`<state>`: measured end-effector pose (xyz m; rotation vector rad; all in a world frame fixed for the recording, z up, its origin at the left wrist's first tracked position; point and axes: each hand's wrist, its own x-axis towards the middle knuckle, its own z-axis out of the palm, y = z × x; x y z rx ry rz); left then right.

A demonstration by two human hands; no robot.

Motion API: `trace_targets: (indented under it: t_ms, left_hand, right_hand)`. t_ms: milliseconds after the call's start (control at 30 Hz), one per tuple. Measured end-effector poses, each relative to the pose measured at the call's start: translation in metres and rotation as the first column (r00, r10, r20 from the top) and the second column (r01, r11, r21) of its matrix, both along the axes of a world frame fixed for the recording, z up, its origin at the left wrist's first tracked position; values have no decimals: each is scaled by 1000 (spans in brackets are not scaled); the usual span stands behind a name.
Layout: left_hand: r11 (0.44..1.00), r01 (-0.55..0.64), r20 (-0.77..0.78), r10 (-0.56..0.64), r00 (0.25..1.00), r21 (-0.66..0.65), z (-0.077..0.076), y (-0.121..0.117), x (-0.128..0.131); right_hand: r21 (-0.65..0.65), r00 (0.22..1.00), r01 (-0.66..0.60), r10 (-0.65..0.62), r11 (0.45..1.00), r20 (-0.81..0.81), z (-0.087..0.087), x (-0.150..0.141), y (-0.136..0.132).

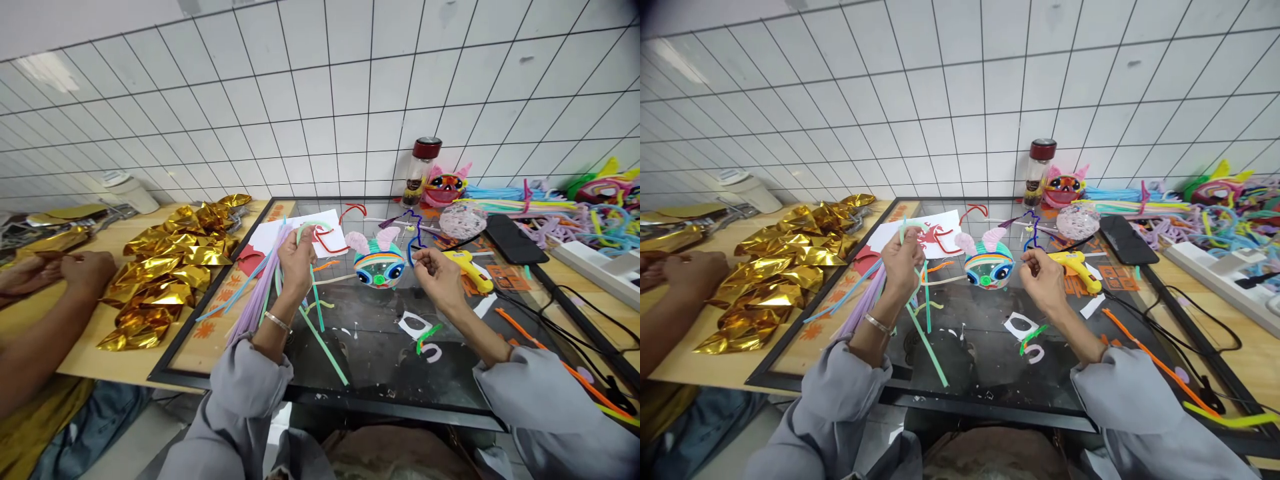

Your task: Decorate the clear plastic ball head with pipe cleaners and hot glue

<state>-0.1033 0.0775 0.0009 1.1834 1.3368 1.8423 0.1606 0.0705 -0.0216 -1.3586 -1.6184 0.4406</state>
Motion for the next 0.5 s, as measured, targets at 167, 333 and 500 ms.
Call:
trace_targets:
  t_ms: [167, 333, 500]
  left_hand:
    - [996, 83, -171, -79, 982, 17, -4, -7, 2]
    - [914, 390, -701, -353, 619, -115, 5, -16, -5]
    - [856, 465, -722, -468, 509, -226, 6, -13, -5]
  right_hand:
    - [-251, 963, -41, 105, 967, 250, -2, 3, 5]
    - [-289, 915, -120, 219, 950, 339, -3, 4, 2]
    - [-349, 924, -220, 310, 911, 226, -12, 3, 4]
